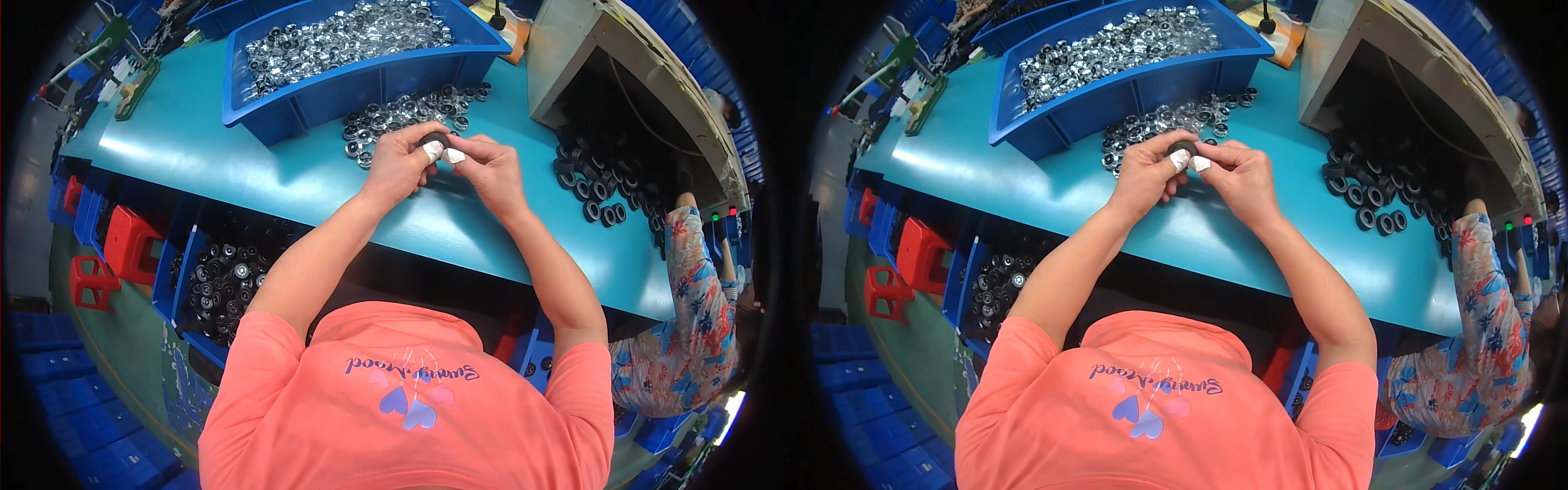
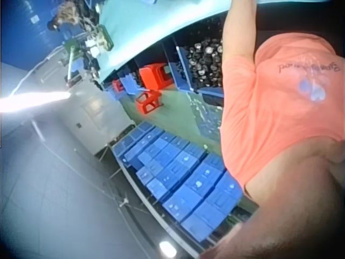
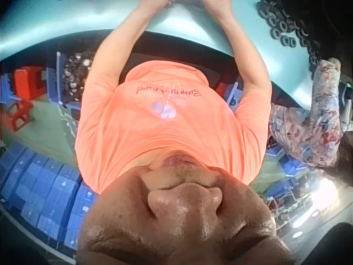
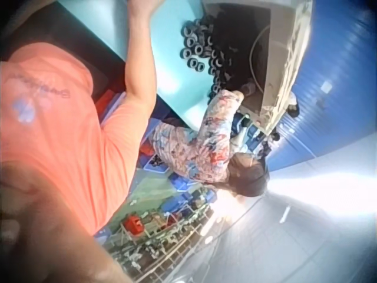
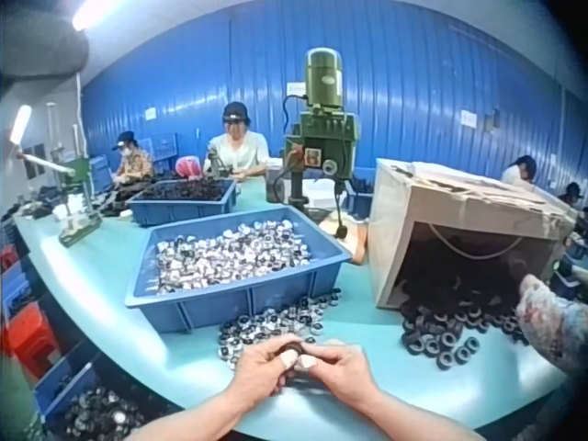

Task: Manually assembling metal components into plastic rings at a factory workstation.

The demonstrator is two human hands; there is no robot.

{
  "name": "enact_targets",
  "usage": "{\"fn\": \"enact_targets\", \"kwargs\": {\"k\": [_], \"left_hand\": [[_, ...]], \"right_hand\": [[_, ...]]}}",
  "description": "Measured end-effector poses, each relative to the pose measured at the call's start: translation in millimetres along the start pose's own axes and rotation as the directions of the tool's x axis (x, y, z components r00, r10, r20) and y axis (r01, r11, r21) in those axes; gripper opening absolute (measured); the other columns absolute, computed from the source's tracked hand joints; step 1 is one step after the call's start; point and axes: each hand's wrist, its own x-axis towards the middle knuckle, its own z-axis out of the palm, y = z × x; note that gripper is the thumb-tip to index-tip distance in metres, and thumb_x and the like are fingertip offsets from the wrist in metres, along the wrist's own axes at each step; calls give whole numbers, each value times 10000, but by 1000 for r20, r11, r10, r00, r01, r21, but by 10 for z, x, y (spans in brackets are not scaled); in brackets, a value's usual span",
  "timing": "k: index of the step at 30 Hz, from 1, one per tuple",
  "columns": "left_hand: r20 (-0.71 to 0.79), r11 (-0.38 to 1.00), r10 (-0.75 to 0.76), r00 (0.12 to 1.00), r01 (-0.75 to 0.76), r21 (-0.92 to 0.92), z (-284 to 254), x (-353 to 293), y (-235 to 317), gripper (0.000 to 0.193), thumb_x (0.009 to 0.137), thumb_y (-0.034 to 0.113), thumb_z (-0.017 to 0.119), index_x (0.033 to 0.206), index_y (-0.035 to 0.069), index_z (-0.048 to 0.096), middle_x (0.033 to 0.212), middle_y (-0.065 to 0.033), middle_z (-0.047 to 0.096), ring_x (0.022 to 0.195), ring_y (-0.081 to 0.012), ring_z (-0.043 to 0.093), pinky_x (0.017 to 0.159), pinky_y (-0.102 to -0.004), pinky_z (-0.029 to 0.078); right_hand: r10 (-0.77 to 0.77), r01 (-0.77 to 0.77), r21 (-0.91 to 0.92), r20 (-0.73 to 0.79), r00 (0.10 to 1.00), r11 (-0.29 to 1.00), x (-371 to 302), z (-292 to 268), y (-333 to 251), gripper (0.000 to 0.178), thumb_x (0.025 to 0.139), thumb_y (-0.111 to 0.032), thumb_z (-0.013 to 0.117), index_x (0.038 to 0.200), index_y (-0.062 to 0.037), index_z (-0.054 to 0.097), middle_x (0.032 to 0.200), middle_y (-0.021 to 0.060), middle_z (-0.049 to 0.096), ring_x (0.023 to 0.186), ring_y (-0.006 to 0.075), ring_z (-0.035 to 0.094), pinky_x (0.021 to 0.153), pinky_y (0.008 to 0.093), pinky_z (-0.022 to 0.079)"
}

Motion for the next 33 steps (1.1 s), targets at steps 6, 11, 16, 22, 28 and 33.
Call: {"fn": "enact_targets", "kwargs": {"k": [6,11,16,22,28,33], "left_hand": [[88,998,35,996,-31,-53,3,-7,-13,429,984,111,578,1411,124,543,818,-18,627,645,-69,571,504,-219,469],[169,998,53,984,-57,16,-7,-18,-72,520,973,78,572,1479,128,462,912,-27,642,716,-69,573,545,-226,483],[150,962,153,977,-182,205,74,-47,-88,551,935,36,611,1463,108,473,969,-38,680,765,-70,601,623,-250,519],[148,780,409,901,-429,456,85,-27,-231,533,916,52,662,1424,73,502,1047,-98,719,939,-161,694,792,-320,565],[122,894,270,955,-296,335,97,-16,-169,529,920,47,654,1425,77,501,978,-63,706,775,-119,656,641,-279,555],[162,999,26,986,-19,-46,21,-24,-38,557,917,19,635,1446,91,476,953,-32,678,674,-69,577,519,-229,492]], "right_hand": [[219,-239,319,98,971,917,88,-95,-44,381,885,-64,646,1256,18,655,1012,68,692,863,134,666,766,265,562],[223,-234,237,74,972,943,62,-45,-133,292,881,-74,636,1152,33,657,1037,97,691,922,161,670,810,292,572],[199,-211,253,73,977,944,72,-64,-2,260,859,-74,680,1100,20,654,1018,90,690,907,157,668,795,284,568],[219,-220,266,34,975,938,68,-38,50,233,850,-47,689,1071,19,660,993,88,689,879,151,669,761,273,569],[222,-234,325,73,972,917,99,-80,156,282,871,-60,686,1136,29,649,1036,99,684,898,168,682,803,288,581],[304,-375,512,220,927,773,116,-175,-17,355,928,-140,672,1234,32,617,1081,108,686,946,181,691,879,302,576]]}}
